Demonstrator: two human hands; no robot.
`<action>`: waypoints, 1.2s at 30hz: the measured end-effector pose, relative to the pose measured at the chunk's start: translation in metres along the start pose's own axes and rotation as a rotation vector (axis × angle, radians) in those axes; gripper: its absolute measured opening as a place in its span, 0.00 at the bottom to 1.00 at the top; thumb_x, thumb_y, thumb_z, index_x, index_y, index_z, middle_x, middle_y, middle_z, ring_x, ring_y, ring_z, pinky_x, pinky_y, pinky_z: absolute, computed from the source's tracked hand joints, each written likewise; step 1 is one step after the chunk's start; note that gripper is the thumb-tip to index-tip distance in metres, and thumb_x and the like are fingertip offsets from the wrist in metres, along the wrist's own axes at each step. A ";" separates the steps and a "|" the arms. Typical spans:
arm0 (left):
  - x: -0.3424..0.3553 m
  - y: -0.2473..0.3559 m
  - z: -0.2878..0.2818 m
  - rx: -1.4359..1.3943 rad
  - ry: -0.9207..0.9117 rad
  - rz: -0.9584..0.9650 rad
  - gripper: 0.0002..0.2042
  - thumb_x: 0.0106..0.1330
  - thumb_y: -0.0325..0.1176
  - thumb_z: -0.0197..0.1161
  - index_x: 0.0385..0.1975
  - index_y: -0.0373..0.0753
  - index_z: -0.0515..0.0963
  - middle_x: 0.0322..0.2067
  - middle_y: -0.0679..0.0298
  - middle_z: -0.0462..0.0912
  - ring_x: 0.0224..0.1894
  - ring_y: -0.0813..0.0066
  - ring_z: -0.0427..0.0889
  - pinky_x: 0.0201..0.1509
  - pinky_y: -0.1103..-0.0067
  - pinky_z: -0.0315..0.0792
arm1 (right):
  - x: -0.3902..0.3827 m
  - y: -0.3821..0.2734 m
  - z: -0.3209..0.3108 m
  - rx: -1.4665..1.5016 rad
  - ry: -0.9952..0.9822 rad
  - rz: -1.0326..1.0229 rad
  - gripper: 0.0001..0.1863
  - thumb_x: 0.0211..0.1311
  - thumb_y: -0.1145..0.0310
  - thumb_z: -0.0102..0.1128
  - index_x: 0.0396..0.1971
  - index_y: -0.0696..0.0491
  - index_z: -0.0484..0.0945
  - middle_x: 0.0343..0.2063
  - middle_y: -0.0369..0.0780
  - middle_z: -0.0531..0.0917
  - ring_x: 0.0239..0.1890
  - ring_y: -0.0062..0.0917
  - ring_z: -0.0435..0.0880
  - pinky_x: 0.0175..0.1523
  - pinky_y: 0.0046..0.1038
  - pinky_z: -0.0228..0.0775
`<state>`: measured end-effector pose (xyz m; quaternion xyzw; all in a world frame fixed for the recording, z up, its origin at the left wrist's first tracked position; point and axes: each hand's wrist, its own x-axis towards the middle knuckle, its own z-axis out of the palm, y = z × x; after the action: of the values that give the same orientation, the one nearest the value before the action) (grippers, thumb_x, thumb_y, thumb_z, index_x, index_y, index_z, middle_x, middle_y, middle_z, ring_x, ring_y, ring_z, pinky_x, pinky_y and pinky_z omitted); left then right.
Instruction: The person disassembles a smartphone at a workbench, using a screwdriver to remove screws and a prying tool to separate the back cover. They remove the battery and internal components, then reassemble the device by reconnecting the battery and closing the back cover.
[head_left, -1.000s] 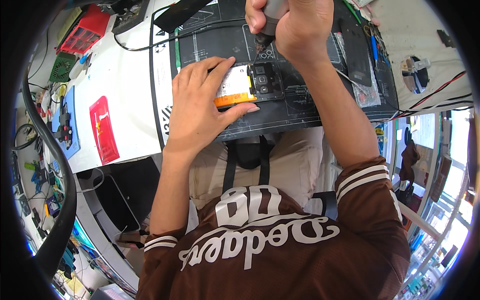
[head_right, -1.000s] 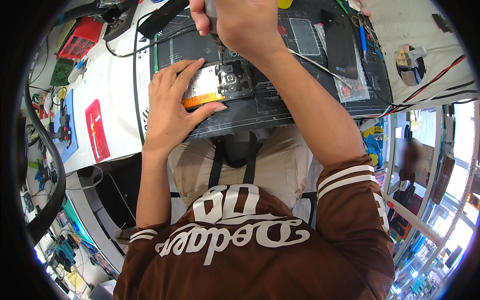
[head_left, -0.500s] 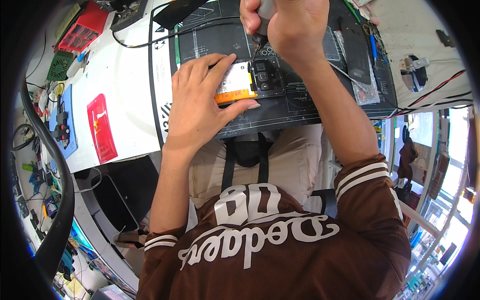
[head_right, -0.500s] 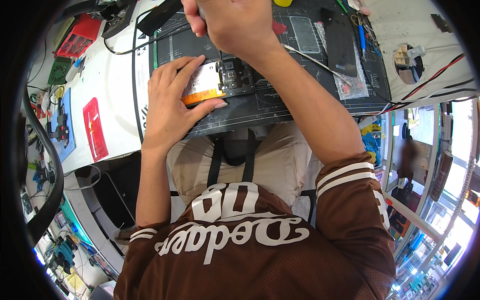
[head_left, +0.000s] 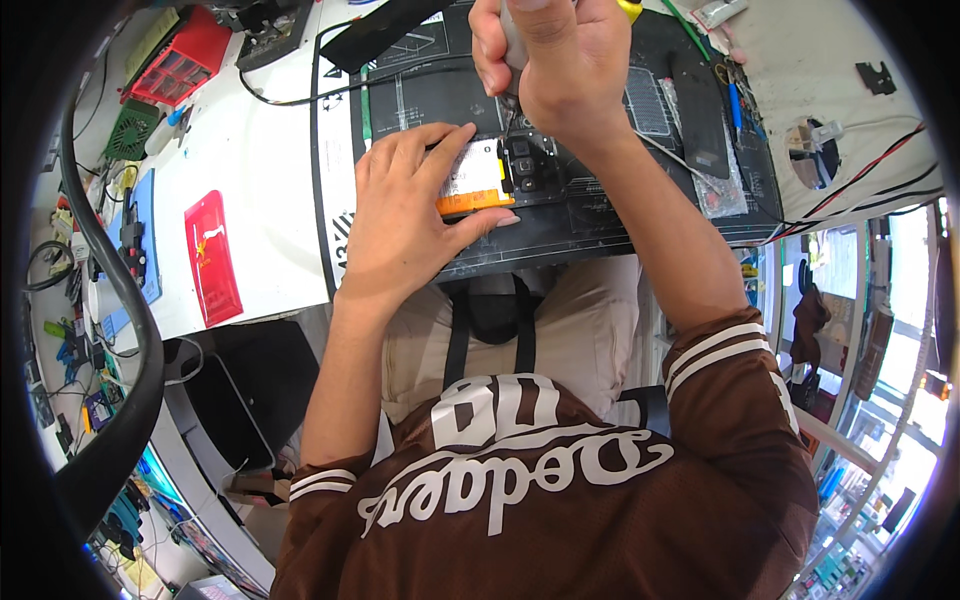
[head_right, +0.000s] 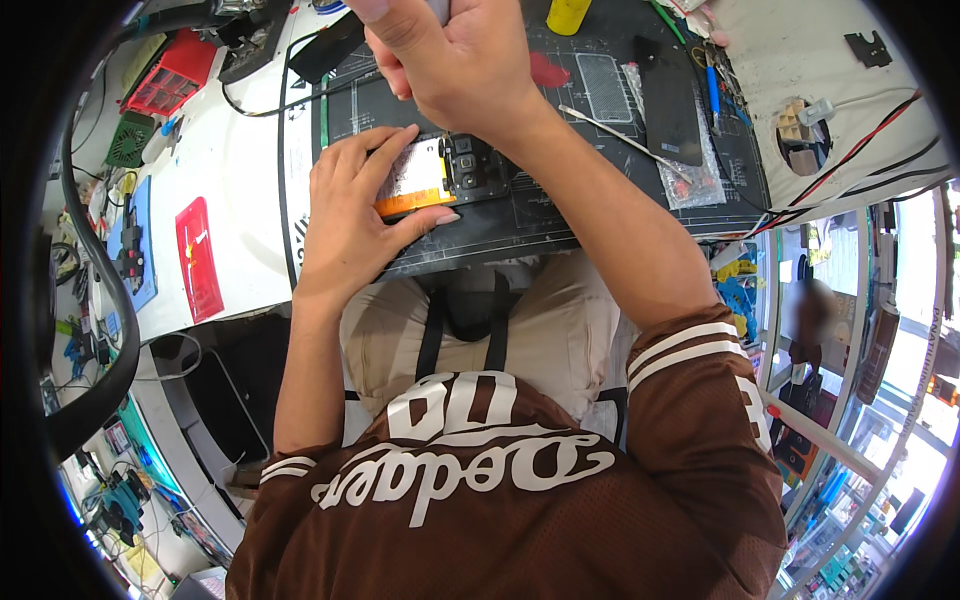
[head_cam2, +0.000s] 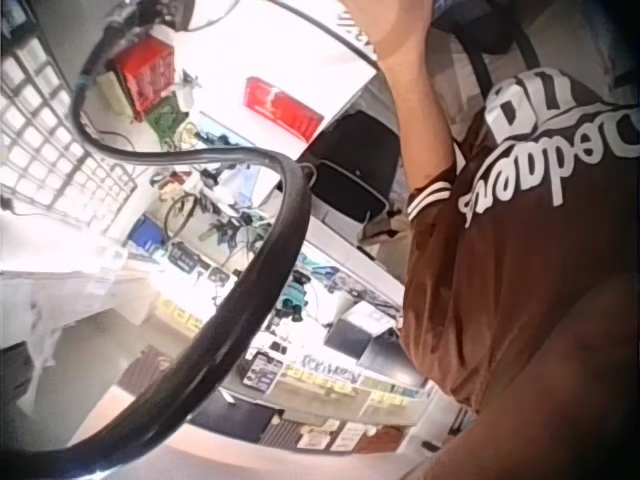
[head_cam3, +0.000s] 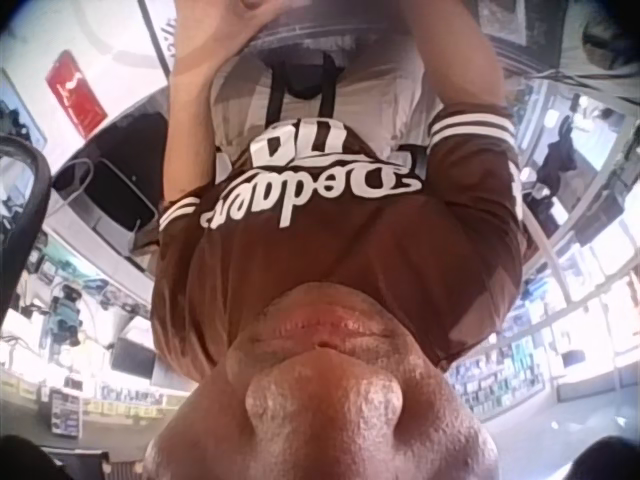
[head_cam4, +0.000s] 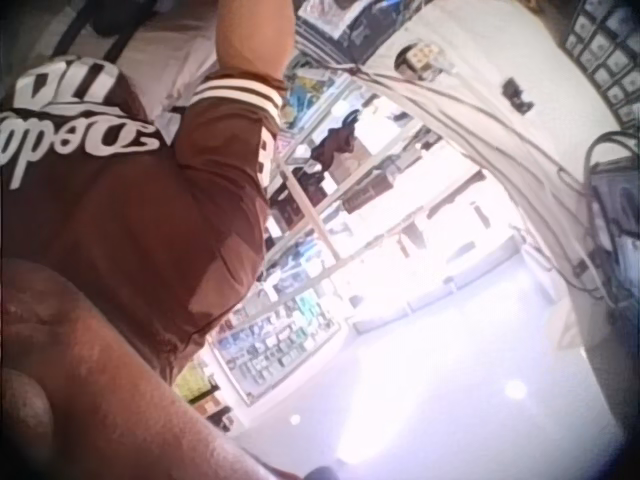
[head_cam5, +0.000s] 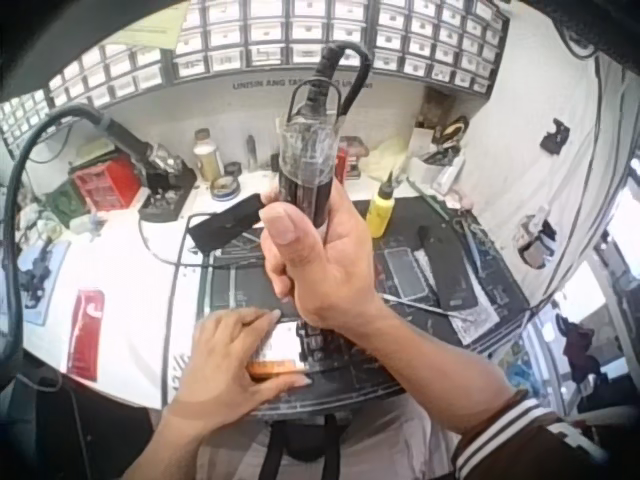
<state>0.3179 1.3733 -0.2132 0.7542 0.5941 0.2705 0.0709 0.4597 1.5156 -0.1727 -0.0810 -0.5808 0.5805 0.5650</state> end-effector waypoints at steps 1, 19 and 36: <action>0.000 0.000 0.000 0.000 -0.008 -0.002 0.42 0.53 0.56 0.83 0.67 0.40 0.80 0.61 0.59 0.80 0.65 0.57 0.74 0.75 0.60 0.63 | -0.001 0.001 -0.001 0.006 0.002 0.008 0.20 0.80 0.57 0.64 0.54 0.56 0.71 0.21 0.32 0.76 0.16 0.13 0.71 0.22 0.18 0.63; 0.072 -0.002 -0.003 0.147 -0.052 0.381 0.05 0.64 0.32 0.72 0.37 0.41 0.87 0.32 0.65 0.84 0.40 0.62 0.82 0.48 0.69 0.78 | 0.009 -0.023 -0.033 -0.007 0.133 -0.056 0.24 0.81 0.47 0.60 0.57 0.53 0.72 0.22 0.35 0.76 0.16 0.16 0.72 0.21 0.19 0.65; 0.100 -0.002 -0.013 0.127 -0.372 0.407 0.04 0.64 0.27 0.68 0.33 0.35 0.79 0.35 0.57 0.85 0.43 0.56 0.86 0.49 0.64 0.82 | 0.001 -0.013 -0.028 0.038 0.047 0.039 0.23 0.81 0.50 0.61 0.57 0.54 0.71 0.23 0.33 0.76 0.17 0.13 0.71 0.24 0.18 0.65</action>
<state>0.3242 1.4645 -0.1704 0.8975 0.4231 0.0982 0.0759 0.4875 1.5286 -0.1705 -0.0951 -0.5547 0.6001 0.5685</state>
